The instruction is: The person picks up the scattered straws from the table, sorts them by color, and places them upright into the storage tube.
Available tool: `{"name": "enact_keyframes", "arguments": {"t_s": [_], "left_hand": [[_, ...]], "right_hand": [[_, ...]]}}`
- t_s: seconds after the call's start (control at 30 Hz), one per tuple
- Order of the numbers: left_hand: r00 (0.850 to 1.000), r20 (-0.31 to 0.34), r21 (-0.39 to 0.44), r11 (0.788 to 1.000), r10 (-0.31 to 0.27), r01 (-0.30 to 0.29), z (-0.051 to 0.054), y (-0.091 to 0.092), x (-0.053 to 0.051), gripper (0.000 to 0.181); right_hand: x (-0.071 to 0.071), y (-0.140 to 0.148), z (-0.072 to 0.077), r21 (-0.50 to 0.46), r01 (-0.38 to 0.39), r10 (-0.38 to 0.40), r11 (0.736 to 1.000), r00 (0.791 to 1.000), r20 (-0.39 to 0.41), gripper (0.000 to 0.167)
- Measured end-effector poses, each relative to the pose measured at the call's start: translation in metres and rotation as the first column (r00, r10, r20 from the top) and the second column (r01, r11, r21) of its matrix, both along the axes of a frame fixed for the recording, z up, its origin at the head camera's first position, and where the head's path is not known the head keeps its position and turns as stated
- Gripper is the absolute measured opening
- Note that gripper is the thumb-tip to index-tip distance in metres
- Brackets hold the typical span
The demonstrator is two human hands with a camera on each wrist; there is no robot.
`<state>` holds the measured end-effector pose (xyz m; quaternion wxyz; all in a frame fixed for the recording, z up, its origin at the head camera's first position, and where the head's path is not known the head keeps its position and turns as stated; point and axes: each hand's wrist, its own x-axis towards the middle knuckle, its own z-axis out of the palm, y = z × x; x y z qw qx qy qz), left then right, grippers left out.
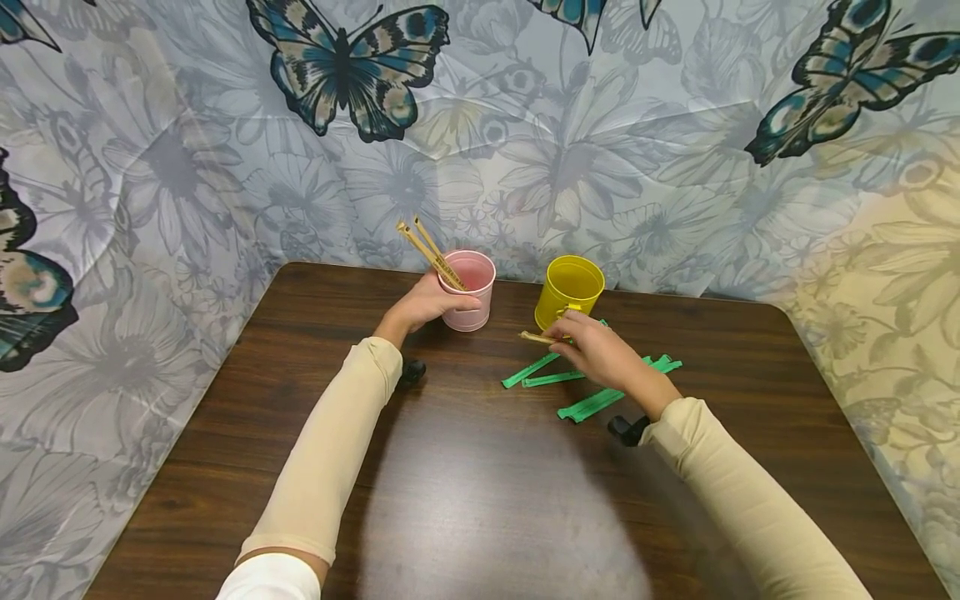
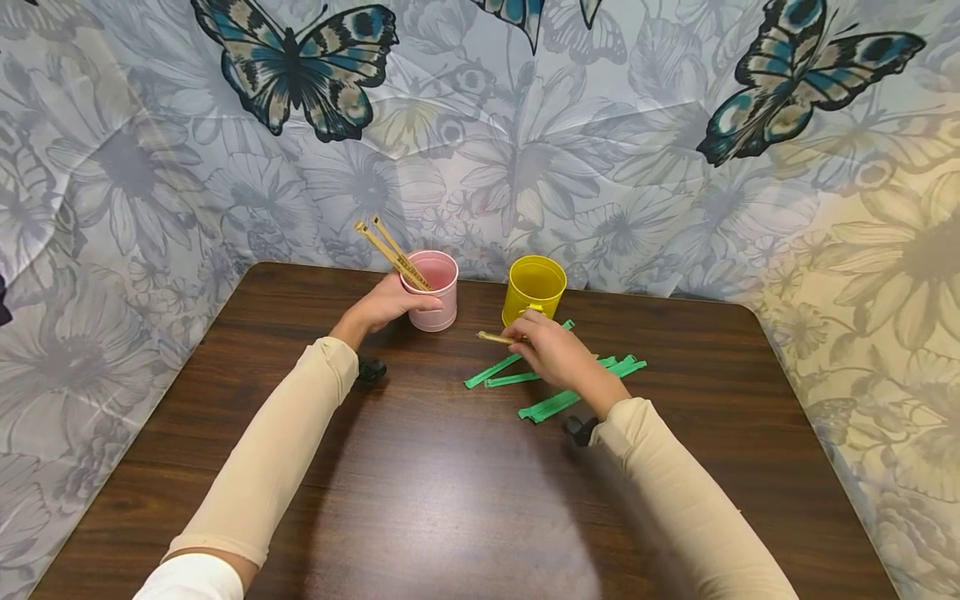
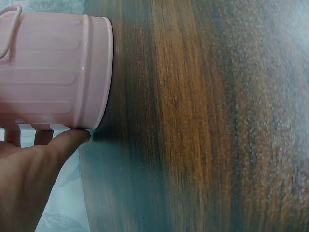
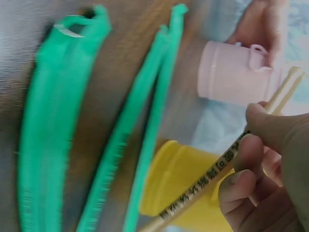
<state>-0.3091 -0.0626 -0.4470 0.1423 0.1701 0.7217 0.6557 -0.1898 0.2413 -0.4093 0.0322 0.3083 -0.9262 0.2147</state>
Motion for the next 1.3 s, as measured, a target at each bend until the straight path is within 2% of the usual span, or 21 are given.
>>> {"name": "enact_keyframes", "arguments": {"t_s": [0.3, 0.63, 0.87, 1.1, 1.3], "left_hand": [[1.0, 0.005, 0.004, 1.0, -0.01, 0.01, 0.0, 0.0, -0.001, 0.08], [1.0, 0.004, 0.005, 1.0, 0.002, -0.002, 0.0, -0.001, 0.001, 0.079], [1.0, 0.003, 0.005, 1.0, -0.004, 0.004, 0.001, 0.0, 0.0, 0.081], [1.0, -0.007, 0.035, 0.999, -0.022, 0.022, 0.003, 0.0, 0.001, 0.08], [1.0, 0.003, 0.018, 1.0, -0.016, 0.016, 0.004, -0.001, 0.002, 0.082]], "right_hand": [[-0.006, -0.018, 0.028, -0.139, -0.024, 0.014, 0.99, 0.997, -0.073, 0.012], [-0.018, -0.047, 0.063, -0.299, -0.016, 0.003, 0.954, 0.999, -0.045, 0.014], [-0.027, -0.064, 0.087, -0.336, 0.006, -0.031, 0.942, 0.997, -0.069, 0.013], [-0.039, -0.081, 0.115, -0.441, 0.002, -0.021, 0.898, 0.999, -0.038, 0.015], [-0.049, -0.096, 0.133, -0.472, -0.007, -0.045, 0.882, 0.994, -0.098, 0.017]]}}
